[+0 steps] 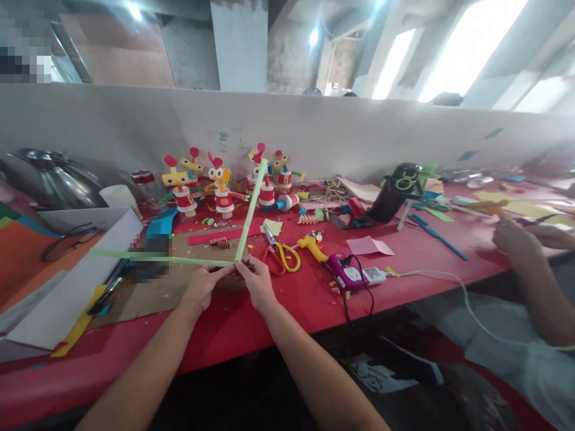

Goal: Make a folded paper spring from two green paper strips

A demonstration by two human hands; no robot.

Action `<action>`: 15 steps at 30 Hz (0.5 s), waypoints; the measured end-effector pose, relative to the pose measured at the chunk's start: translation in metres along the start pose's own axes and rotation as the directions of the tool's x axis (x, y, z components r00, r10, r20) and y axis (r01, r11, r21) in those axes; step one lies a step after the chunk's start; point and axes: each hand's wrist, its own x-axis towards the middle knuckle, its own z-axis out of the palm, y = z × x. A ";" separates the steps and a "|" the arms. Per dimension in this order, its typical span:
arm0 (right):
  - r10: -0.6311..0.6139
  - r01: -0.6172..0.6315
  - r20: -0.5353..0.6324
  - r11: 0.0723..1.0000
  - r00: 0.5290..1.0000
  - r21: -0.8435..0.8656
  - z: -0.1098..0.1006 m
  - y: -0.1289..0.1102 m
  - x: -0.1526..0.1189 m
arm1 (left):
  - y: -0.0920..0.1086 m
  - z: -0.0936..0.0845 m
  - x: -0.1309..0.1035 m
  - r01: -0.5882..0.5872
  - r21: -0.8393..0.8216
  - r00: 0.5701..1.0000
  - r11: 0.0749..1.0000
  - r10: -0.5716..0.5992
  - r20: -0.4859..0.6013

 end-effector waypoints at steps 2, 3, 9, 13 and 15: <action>0.009 -0.009 0.004 1.000 1.000 0.001 0.000 0.000 0.000 | 0.000 -0.001 0.001 -0.011 -0.002 1.000 1.000 0.011 -0.003; 0.008 -0.008 0.004 1.000 1.000 0.001 0.000 0.000 0.001 | 0.000 -0.001 0.001 -0.015 -0.001 1.000 1.000 0.015 -0.004; 0.012 -0.013 0.026 0.999 1.000 0.050 0.001 0.001 0.004 | 0.003 -0.001 0.000 -0.004 -0.004 1.000 1.000 0.004 -0.002; 0.019 -0.020 0.006 0.997 1.000 0.081 0.002 -0.001 0.004 | 0.002 -0.004 0.003 -0.068 0.040 0.996 0.997 0.066 0.051; 0.027 -0.026 -0.020 0.996 0.999 0.087 0.001 -0.001 0.004 | 0.000 -0.005 0.006 -0.087 0.034 0.995 0.996 0.085 0.050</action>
